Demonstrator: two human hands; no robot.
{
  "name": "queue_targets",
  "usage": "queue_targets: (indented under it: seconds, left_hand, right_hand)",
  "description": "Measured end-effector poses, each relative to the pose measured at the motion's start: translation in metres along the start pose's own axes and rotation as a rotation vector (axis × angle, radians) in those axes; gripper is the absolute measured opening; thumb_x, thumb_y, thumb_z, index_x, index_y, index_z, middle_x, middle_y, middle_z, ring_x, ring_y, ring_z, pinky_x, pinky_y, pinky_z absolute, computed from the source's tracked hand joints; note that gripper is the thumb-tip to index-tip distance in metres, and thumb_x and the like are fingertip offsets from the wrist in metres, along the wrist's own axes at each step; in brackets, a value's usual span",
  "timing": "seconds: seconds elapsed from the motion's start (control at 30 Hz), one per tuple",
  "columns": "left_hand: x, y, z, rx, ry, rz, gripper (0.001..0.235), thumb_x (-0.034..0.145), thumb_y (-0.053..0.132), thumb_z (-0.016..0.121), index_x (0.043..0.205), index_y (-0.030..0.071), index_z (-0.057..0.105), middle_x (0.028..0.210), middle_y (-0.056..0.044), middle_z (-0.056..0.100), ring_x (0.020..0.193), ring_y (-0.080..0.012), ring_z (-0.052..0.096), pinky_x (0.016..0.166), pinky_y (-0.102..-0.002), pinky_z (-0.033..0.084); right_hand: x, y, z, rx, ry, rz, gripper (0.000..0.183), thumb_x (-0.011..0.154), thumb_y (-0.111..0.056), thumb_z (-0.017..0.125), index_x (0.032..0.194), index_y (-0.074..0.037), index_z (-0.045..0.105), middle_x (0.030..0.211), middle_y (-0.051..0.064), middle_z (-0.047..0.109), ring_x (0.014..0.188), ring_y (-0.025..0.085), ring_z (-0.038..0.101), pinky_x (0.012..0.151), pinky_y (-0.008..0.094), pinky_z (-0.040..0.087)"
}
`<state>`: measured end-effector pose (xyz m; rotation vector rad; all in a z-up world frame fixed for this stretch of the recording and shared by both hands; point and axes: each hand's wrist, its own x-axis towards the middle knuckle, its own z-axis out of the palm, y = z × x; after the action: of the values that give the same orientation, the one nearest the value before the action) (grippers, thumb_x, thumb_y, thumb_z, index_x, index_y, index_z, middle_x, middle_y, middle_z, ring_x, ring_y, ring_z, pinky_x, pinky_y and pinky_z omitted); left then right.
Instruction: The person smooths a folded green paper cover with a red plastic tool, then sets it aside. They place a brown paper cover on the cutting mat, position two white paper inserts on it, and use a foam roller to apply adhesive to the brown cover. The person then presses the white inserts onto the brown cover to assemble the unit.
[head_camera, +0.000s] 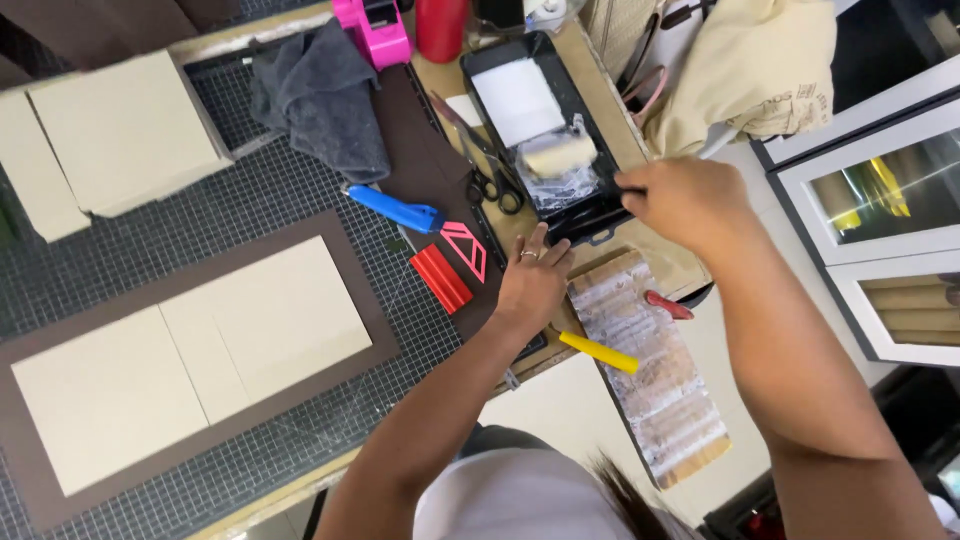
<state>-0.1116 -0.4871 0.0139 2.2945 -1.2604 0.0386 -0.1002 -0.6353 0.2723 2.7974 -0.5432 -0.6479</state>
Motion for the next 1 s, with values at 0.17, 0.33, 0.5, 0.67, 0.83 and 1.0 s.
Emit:
queue_targets:
  seconds: [0.17, 0.33, 0.5, 0.67, 0.83, 1.0]
  left_hand:
    - [0.003, -0.002, 0.012, 0.022, -0.054, -0.023, 0.047, 0.092, 0.028, 0.074, 0.137, 0.018, 0.065, 0.145, 0.001, 0.061, 0.152, -0.0381, 0.031, 0.12, -0.062, 0.029]
    - [0.003, 0.002, -0.011, -0.004, -0.049, -0.027, 0.042, 0.095, 0.027, 0.072, 0.136, 0.016, 0.067, 0.141, -0.001, 0.065, 0.148, -0.0359, 0.04, 0.119, -0.06, 0.03]
    - [0.001, 0.0, 0.016, -0.022, 0.001, -0.023, 0.041, 0.091, 0.022, 0.074, 0.131, 0.015, 0.068, 0.14, -0.002, 0.064, 0.149, -0.0374, 0.036, 0.118, -0.065, 0.029]
    - [0.008, 0.001, 0.013, -0.057, 0.005, -0.009, 0.042, 0.087, 0.012, 0.069, 0.129, 0.012, 0.07, 0.14, -0.006, 0.065, 0.147, -0.0418, 0.04, 0.118, -0.067, 0.029]
    - [0.009, -0.003, 0.003, 0.007, 0.14, -0.011, 0.037, 0.085, 0.015, 0.061, 0.118, 0.016, 0.076, 0.133, -0.001, 0.07, 0.139, -0.0437, 0.051, 0.112, -0.069, 0.037]
    - [-0.033, -0.019, -0.047, -0.252, 0.091, 0.014, 0.039, 0.092, 0.019, 0.068, 0.131, 0.014, 0.068, 0.167, -0.015, 0.025, 0.156, -0.044, 0.025, 0.122, -0.067, 0.031]
  right_hand:
    - [0.033, -0.01, 0.012, 0.061, 0.007, -0.008, 0.032, 0.101, -0.035, 0.057, 0.129, -0.034, 0.074, 0.112, 0.006, 0.08, 0.111, 0.033, 0.073, 0.09, 0.052, 0.058]
    - [0.009, 0.002, 0.005, -0.019, -0.022, -0.002, 0.03, 0.1, -0.039, 0.057, 0.124, -0.037, 0.075, 0.114, 0.004, 0.08, 0.115, 0.03, 0.073, 0.092, 0.05, 0.059]
    - [0.048, -0.004, 0.028, 0.121, 0.062, -0.032, 0.031, 0.102, -0.034, 0.058, 0.128, -0.031, 0.076, 0.11, 0.007, 0.08, 0.108, 0.035, 0.074, 0.087, 0.052, 0.058]
    - [0.01, 0.008, 0.002, 0.012, -0.053, -0.01, 0.036, 0.097, -0.041, 0.057, 0.13, -0.039, 0.071, 0.124, 0.002, 0.075, 0.12, 0.032, 0.068, 0.093, 0.048, 0.056]
    - [0.024, -0.003, 0.005, 0.069, -0.03, -0.017, 0.046, 0.099, -0.044, 0.05, 0.144, -0.042, 0.06, 0.142, 0.006, 0.065, 0.128, 0.037, 0.06, 0.1, 0.052, 0.05]
    - [-0.013, 0.028, 0.007, -0.078, 0.352, -0.194, 0.044, 0.105, -0.057, 0.058, 0.148, -0.052, 0.065, 0.105, -0.002, 0.081, 0.098, 0.031, 0.077, 0.076, 0.041, 0.06]
